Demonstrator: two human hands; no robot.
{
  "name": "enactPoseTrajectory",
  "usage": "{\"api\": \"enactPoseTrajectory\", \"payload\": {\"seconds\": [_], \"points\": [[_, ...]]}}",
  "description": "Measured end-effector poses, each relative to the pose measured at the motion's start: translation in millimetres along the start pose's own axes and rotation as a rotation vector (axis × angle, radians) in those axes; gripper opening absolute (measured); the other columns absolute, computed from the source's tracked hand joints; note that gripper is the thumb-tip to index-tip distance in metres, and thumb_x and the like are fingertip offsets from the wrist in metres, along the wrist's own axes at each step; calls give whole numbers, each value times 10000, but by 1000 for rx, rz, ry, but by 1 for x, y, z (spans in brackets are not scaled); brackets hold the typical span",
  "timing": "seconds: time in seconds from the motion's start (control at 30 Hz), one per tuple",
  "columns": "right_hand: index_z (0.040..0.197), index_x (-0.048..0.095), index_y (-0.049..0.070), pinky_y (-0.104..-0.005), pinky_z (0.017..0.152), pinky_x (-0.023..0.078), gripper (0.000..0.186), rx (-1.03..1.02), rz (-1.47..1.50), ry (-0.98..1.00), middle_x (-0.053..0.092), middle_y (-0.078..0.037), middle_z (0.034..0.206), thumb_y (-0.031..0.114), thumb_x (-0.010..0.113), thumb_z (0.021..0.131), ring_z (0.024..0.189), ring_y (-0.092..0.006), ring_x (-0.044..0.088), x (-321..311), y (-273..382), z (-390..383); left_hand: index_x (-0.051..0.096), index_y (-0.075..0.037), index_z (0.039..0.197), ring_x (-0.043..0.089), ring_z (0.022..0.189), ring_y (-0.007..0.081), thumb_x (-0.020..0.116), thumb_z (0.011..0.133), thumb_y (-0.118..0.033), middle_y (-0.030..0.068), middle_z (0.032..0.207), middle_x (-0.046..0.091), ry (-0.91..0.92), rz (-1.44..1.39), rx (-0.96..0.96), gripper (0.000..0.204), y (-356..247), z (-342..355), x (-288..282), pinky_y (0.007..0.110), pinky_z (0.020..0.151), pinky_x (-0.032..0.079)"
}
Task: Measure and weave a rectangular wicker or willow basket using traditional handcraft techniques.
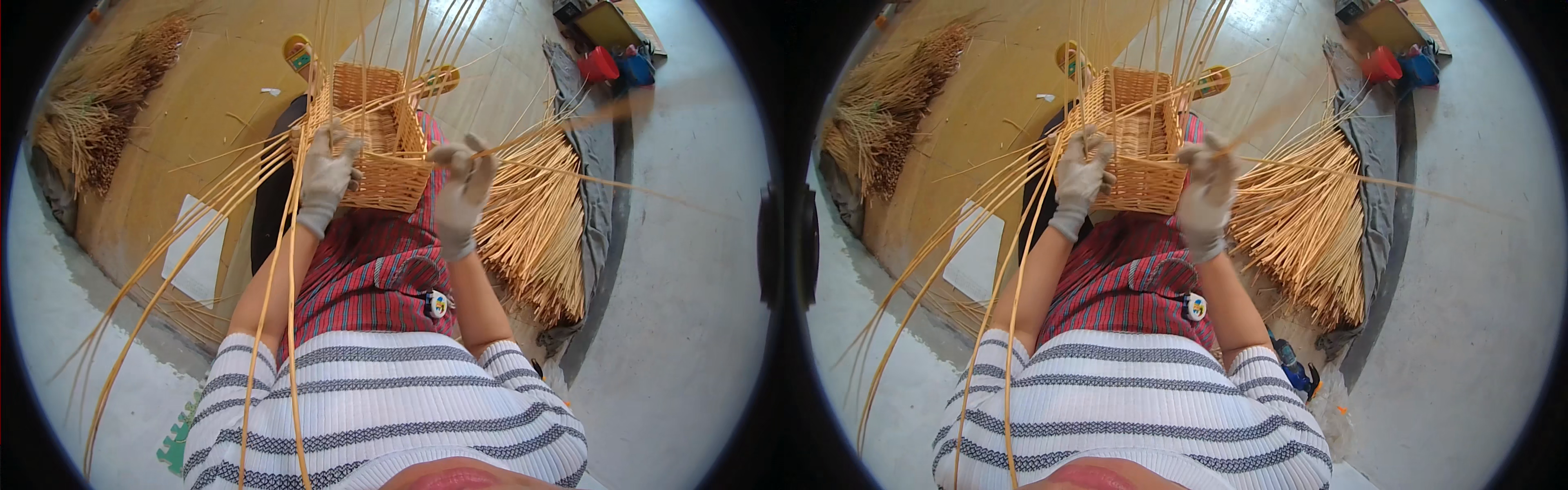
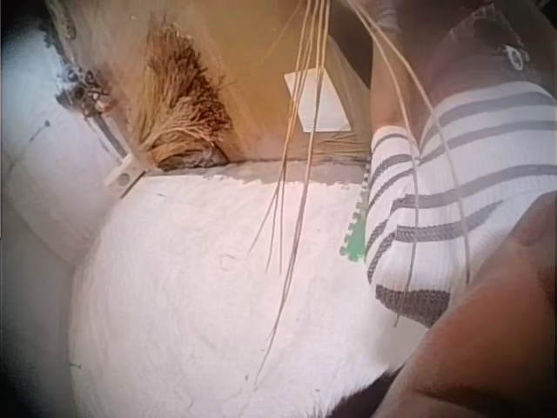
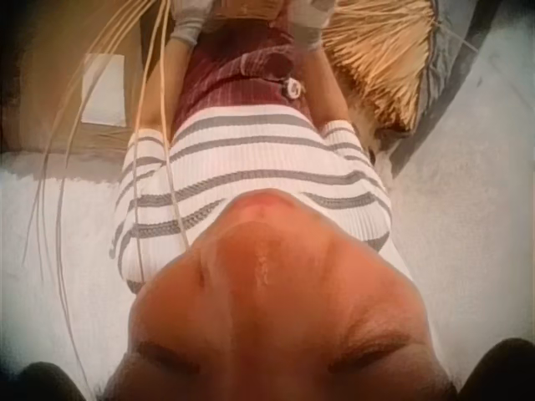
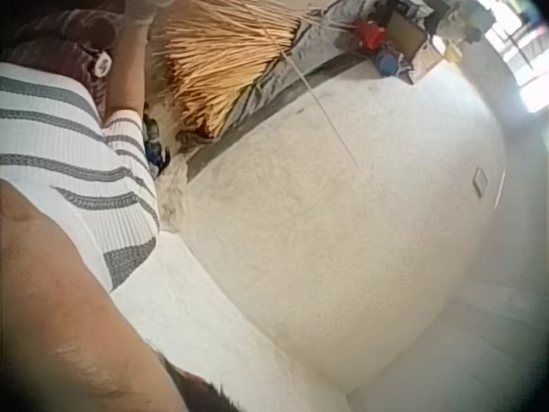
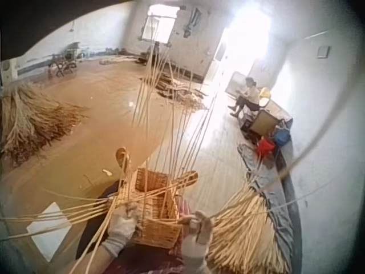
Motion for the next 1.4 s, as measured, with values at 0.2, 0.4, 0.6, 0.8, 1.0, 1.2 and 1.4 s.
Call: {"api": "enactPoseTrajectory", "payload": {"seconds": [0.2, 0.4, 0.6, 0.8, 1.0, 1.2, 1.4], "points": [[1111, 582, 37, -259, 611, 551, 181, 569, -24, -69, 678, -83, 1004, 28, 635, 939, 854, -142, 667, -47, -49, 19, 519, -36, 1286, 676, 610, 185, 577, 1014, -340, 121, 835, 691, 292, 186, 114, 412, -14, 3, 62, 325, 575, 556], [1141, 621, 131, -403, 665, 539, 280, -88, -716, -12, 681, -141, 832, 144, 646, 863, 724, -304, 654, 0, -28, 100, 627, -10, 1015, 655, 500, 168, 598, 994, -425, 72, 789, 672, 207, 174, -5, 417, 2, 9, 67, 297, 403, 501], [1198, 621, 109, -417, 715, 529, 367, 174, -1128, 451, 676, -154, 835, 180, 655, 839, 730, -335, 657, -21, -89, 9, 624, -43, 1101, 652, 574, 123, 631, 992, -252, 56, 825, 687, 292, 22, 127, 235, 21, 3, 67, 276, 485, 525], [1111, 674, 142, -392, 752, 544, 254, -63, -642, -154, 701, -107, 899, 158, 611, 866, 770, -329, 666, -11, -47, 7, 667, 13, 1083, 714, 700, 206, 703, 941, -182, 136, 880, 710, -374, -311, 310, 244, 36, -45, -97, 326, 565, 622], [1233, 638, 132, -378, 952, 504, 343, -435, 95, 815, 654, -111, 1192, 176, 610, 894, 1138, -246, 620, 143, 75, -66, 629, -37, 1177, 657, 681, 152, 668, 954, -126, 94, 924, 708, -261, 127, 446, 243, 52, -79, -111, 265, 629, 556], [1287, 633, 173, -428, 985, 493, 448, -298, 323, 703, 613, -86, 1261, 234, 709, 850, 1191, -289, 573, 152, 95, -73, 632, -35, 1192, 652, 740, 141, 644, 964, -122, 91, 927, 696, -251, 54, 505, 244, 50, -72, -121, 256, 656, 543], [1249, 662, 152, -438, 984, 484, 413, -527, 346, 656, 650, -102, 1137, 275, 652, 855, 1072, -287, 629, 162, 110, -85, 635, -33, 1208, 647, 799, 130, 620, 974, -117, 88, 929, 684, -142, 69, 569, 249, 16, -70, -134, 247, 684, 530]]}}
Point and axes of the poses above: each hand's wrist, its own z-axis towards the middle knuckle, its own x-axis out of the palm, y = z × x, the point moved 5 cm from there along z, towards the middle knuckle
